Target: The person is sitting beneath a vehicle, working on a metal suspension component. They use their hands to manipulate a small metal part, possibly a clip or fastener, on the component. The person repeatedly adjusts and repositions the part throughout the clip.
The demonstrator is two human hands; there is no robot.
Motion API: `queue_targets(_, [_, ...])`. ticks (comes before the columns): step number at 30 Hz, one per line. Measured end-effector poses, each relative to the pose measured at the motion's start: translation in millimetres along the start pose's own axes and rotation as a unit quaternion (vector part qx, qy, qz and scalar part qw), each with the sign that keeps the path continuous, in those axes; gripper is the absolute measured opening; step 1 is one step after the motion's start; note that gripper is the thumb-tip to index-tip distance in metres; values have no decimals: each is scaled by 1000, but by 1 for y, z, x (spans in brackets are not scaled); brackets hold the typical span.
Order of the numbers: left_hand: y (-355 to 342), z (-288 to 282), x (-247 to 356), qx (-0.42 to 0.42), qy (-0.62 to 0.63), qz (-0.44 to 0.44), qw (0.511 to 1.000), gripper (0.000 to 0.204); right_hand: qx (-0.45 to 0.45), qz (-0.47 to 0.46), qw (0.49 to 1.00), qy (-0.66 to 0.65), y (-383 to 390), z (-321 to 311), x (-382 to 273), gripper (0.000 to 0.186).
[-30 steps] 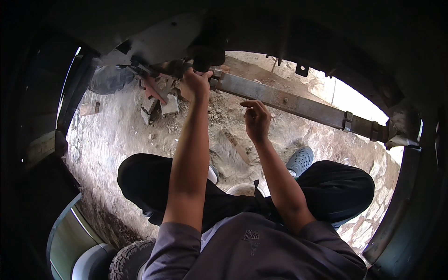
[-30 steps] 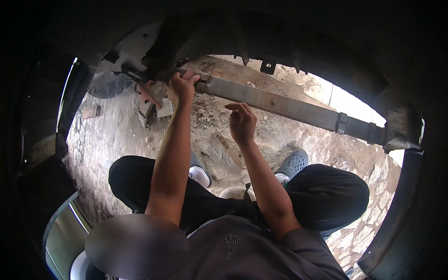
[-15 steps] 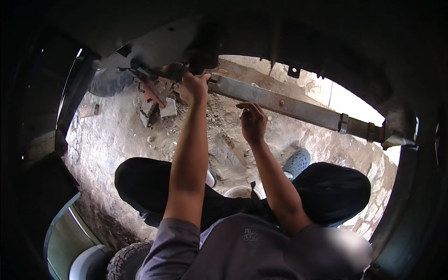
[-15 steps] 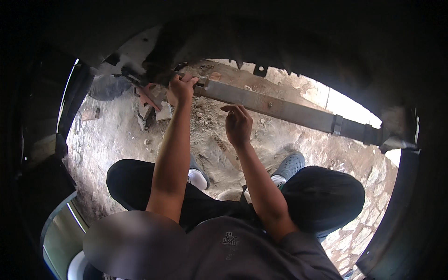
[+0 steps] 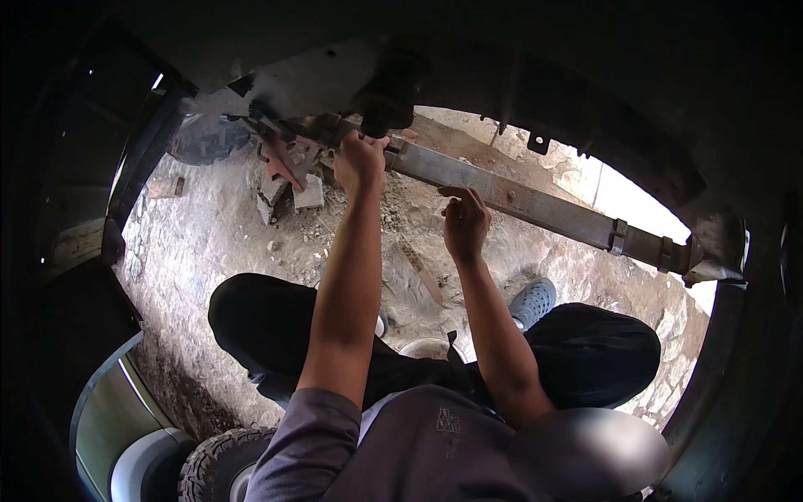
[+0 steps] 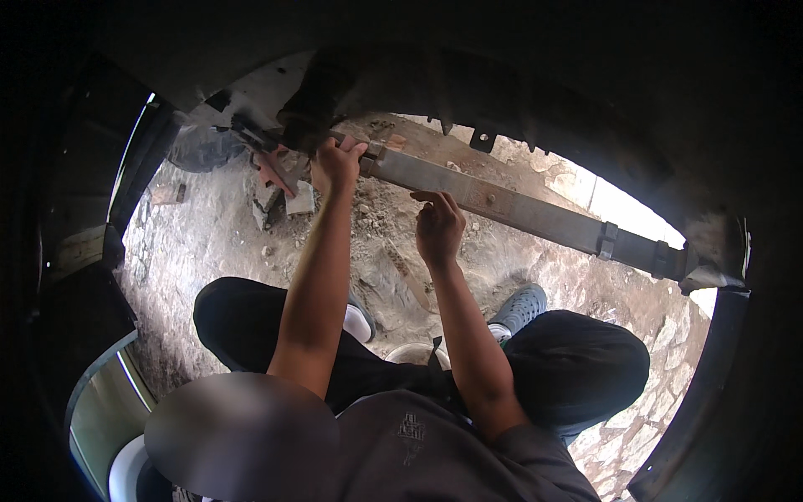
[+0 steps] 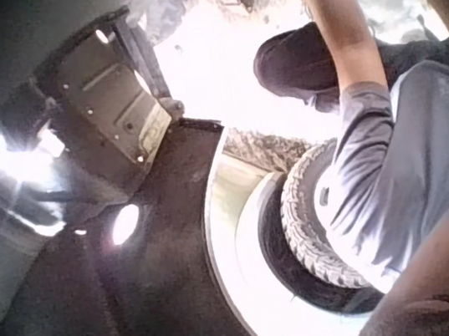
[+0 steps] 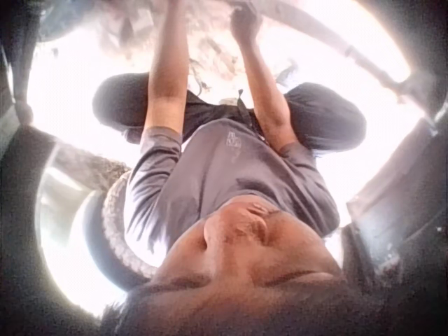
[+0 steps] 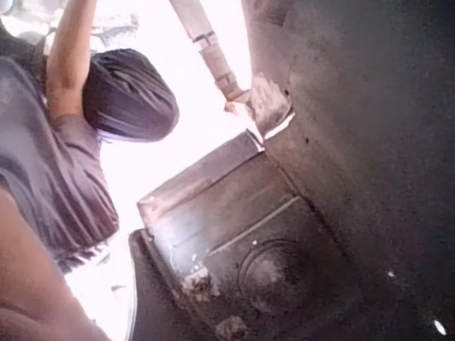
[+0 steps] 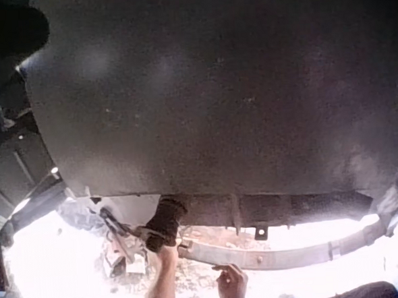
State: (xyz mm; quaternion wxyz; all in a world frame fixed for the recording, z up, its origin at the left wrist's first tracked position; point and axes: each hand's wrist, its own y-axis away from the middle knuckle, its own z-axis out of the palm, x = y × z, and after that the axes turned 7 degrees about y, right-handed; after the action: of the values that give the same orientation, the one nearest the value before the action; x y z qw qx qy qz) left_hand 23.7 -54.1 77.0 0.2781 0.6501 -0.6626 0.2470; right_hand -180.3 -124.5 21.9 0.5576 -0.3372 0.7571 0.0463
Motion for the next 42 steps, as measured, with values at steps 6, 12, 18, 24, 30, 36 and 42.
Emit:
queue_targets(6, [-12, 12, 13, 19, -46, -14, 999, 56, -15, 2, 1000, -13, 3, -3, -8, 35])
queue_targets(12, [6, 7, 4, 71, -37, 0, 997, 28, 5, 0, 1000, -20, -5, 0, -15, 36])
queue_targets(18, [10, 4, 11, 81, -30, -18, 996, 23, 14, 2, 1000, -5, -3, 3, 6, 35])
queue_targets(24, [-2, 16, 1, 91, -24, -13, 995, 27, 0, 14, 1000, -22, 0, 3, -4, 35])
queue_targets(30, [12, 0, -11, 61, -34, -51, 996, 43, 16, 6, 1000, -8, -5, -4, 5, 35])
queue_targets(36, [22, 1, -21, 80, -8, -49, 996, 47, 26, 24, 999, -36, -3, -9, 12, 38])
queue_targets(42, [11, 8, -18, 136, -22, 1, 990, 46, 22, 25, 999, -40, -4, -10, -1, 39])
